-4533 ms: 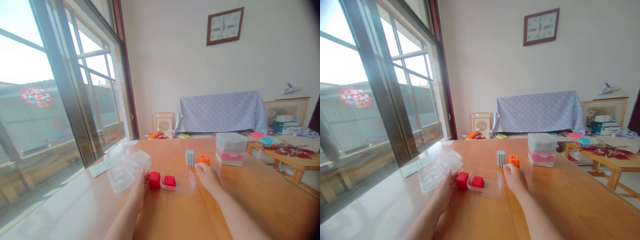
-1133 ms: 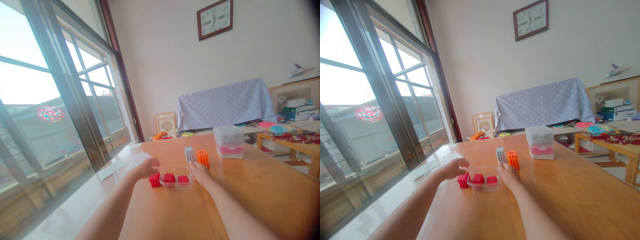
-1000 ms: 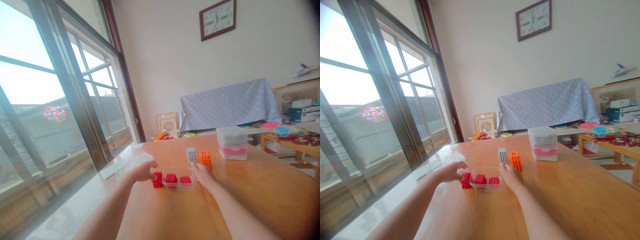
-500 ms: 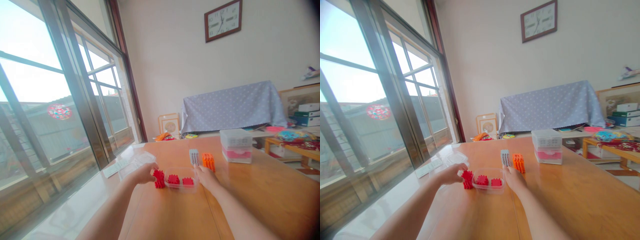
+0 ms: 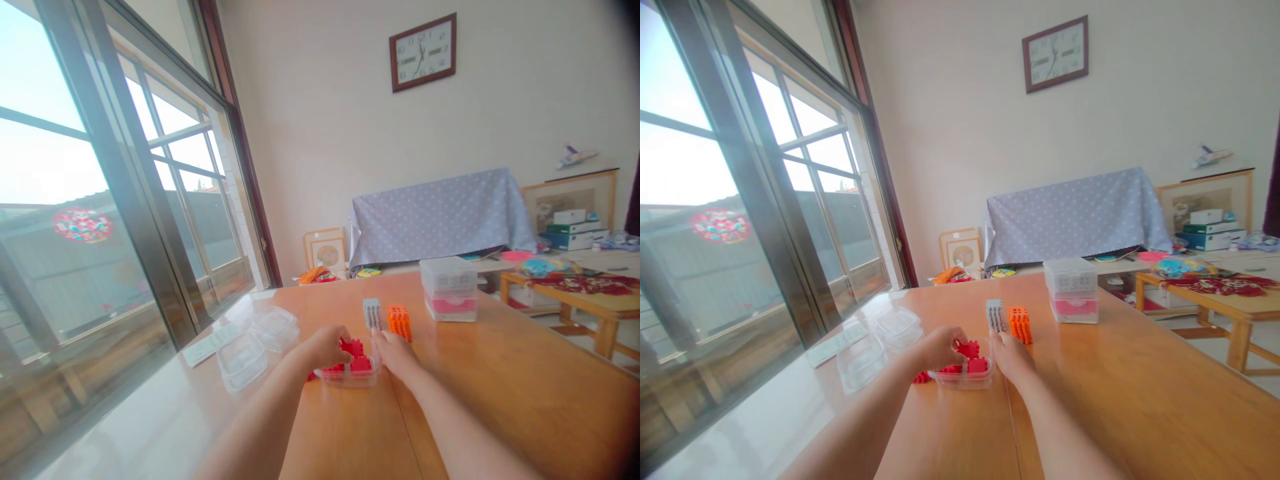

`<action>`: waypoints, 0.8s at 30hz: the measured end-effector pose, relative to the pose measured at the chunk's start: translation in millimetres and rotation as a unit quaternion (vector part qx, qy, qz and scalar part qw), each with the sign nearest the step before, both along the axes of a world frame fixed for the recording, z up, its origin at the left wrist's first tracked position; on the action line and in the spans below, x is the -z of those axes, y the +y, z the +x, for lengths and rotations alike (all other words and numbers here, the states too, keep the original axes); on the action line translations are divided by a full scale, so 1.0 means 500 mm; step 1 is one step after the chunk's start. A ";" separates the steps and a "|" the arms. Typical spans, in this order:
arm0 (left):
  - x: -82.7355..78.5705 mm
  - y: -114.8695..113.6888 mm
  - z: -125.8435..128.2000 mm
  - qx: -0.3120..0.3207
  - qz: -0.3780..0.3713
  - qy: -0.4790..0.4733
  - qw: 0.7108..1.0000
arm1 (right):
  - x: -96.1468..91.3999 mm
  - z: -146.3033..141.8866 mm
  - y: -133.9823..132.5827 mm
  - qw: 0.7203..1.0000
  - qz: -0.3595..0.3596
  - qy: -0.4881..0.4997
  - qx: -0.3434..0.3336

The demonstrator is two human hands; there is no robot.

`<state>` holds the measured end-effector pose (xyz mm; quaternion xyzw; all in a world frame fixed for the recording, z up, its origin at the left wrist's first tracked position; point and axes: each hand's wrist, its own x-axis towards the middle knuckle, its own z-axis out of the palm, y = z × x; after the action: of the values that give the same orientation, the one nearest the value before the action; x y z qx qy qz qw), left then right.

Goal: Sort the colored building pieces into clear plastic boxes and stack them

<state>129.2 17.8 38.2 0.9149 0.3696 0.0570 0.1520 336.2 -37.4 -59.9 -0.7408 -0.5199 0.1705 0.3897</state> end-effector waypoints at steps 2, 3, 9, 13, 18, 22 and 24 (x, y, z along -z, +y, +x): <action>0.011 -0.002 0.022 0.007 -0.002 0.015 1.000 | -0.001 0.000 0.000 1.000 0.003 0.006 0.000; 0.015 -0.003 0.030 0.010 -0.003 0.021 1.000 | -0.002 0.000 0.000 1.000 0.003 0.009 0.000; 0.031 -0.002 0.047 0.021 -0.004 0.052 0.998 | -0.003 0.000 0.004 1.000 0.015 0.008 -0.008; 0.042 0.005 0.047 0.024 0.002 0.056 0.998 | -0.001 0.001 0.007 1.000 0.018 0.011 -0.006; 0.044 0.005 0.044 0.021 0.016 0.052 0.998 | -0.001 0.005 0.010 1.000 0.014 0.006 -0.004; 0.031 -0.008 0.044 0.008 0.037 0.045 0.998 | 0.005 0.006 0.012 1.000 0.014 0.008 -0.004; 0.025 -0.016 0.047 0.005 0.045 0.045 0.998 | 0.009 0.007 0.012 1.000 0.017 0.009 -0.008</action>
<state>152.5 9.7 25.7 0.9242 0.3689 0.0314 0.0941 339.5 -31.2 -64.6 -0.7281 -0.5251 0.1716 0.4057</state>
